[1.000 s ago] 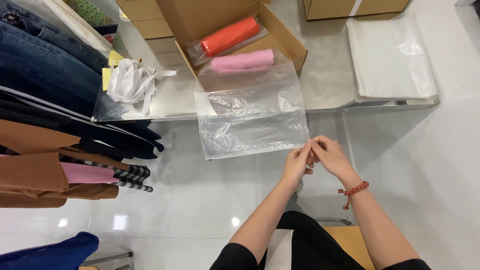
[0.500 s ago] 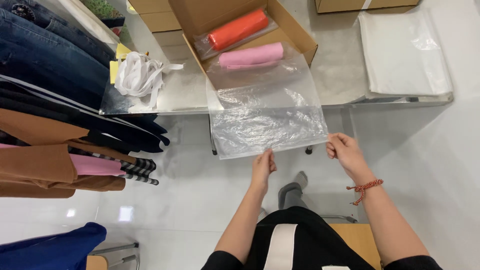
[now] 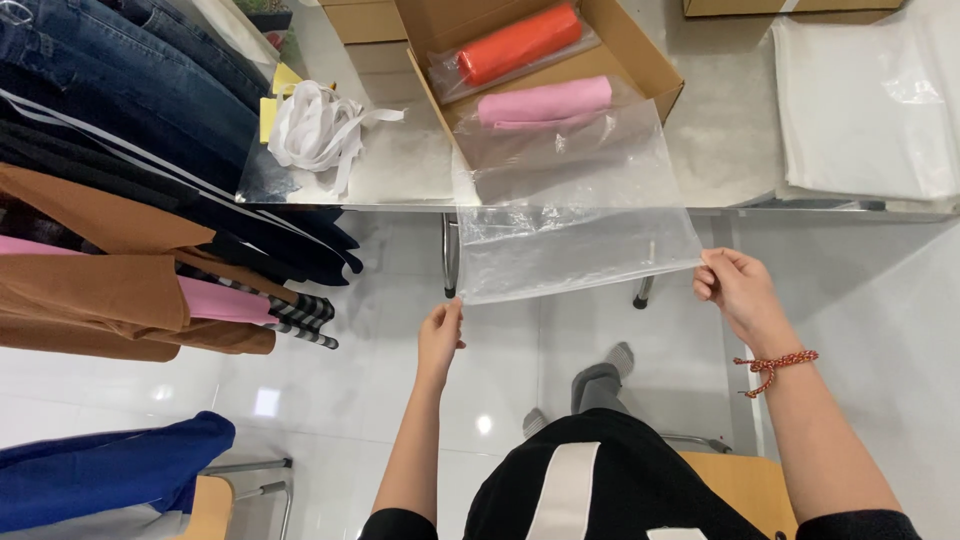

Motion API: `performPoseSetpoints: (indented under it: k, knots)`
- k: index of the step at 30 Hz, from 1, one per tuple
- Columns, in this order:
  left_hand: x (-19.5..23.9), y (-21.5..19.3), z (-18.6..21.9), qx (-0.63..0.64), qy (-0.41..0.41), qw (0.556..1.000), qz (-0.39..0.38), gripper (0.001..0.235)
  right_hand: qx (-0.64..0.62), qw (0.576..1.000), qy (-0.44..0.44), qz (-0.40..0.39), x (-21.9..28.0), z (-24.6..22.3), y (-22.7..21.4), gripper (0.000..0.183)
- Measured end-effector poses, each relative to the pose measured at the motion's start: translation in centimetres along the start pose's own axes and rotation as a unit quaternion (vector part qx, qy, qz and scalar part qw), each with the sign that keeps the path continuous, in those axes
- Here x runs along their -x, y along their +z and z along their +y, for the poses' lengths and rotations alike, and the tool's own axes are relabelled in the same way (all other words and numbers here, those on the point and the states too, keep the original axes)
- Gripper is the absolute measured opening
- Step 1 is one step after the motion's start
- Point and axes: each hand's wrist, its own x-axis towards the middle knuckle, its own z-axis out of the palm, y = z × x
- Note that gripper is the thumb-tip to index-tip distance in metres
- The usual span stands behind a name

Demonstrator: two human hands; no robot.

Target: The person unpacks folded clothes from a cardboard box, removes them from plastic packaging, and hangs them on a clothing rack. They handle a pink shirt and an orange shirt, placing each on a hanger and arranging them among other garments.

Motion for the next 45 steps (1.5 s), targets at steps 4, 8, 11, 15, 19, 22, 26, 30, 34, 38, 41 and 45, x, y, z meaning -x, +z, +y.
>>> performPoseSetpoints:
  k: [4, 8, 11, 15, 19, 22, 26, 30, 34, 38, 41, 45]
  knots:
    - [3.2, 2.9, 5.1, -0.146, 0.075, 0.979, 0.121, 0.041, 0.003, 1.000, -0.014, 0.021, 0.3, -1.0, 0.1, 0.017]
    - [5.0, 9.8, 7.8, -0.188, 0.358, 0.910, 0.094, 0.031, 0.030, 0.999, -0.025, 0.029, 0.4, -1.6, -0.1, 0.022]
    - [7.0, 14.1, 10.1, -0.189, 0.493, 0.849, 0.021, 0.032, 0.041, 0.998, -0.038, 0.029, 0.8, -2.4, 0.4, 0.021]
    - [8.7, 17.2, 12.1, -0.233, 0.551, 0.801, -0.024, 0.033, 0.047, 0.997, -0.039, 0.037, 0.8, -2.7, 0.2, 0.024]
    - [7.1, 17.2, 11.4, -0.250, 0.543, 0.802, -0.027, 0.028, 0.038, 0.998, -0.043, 0.040, 0.9, -3.1, 0.2, 0.022]
    - [5.1, 15.4, 10.0, -0.306, 0.553, 0.775, -0.013, 0.028, 0.034, 0.998, -0.038, 0.039, 0.8, -3.2, 0.3, 0.024]
    - [2.4, 11.5, 8.3, -0.336, 0.540, 0.771, 0.006, 0.031, 0.032, 0.997, -0.048, 0.046, 0.0, -2.7, 0.0, 0.021]
    - [1.4, 5.5, 8.6, -0.336, 0.476, 0.812, 0.042, 0.025, 0.044, 0.996, -0.052, 0.062, -0.5, -2.0, -1.1, 0.018]
    - [0.1, 3.1, 9.3, -0.318, 0.487, 0.813, 0.040, 0.018, 0.106, 0.992, -0.027, 0.058, 2.1, -6.0, 1.3, 0.036]
    - [7.4, 3.4, 19.9, -0.284, 0.290, 0.913, -0.049, 0.023, 0.245, 0.927, -0.223, 0.177, 1.1, -3.5, 1.6, 0.015]
    - [6.6, 3.5, 19.7, -0.310, 0.341, 0.887, -0.023, 0.021, 0.334, 0.822, -0.443, 0.130, 3.0, -4.2, 5.3, 0.012]
    - [5.3, 3.4, 20.0, -0.373, 0.614, 0.692, 0.064, 0.023, 0.456, 0.686, -0.567, 0.008, 5.1, -5.3, 10.3, 0.039]
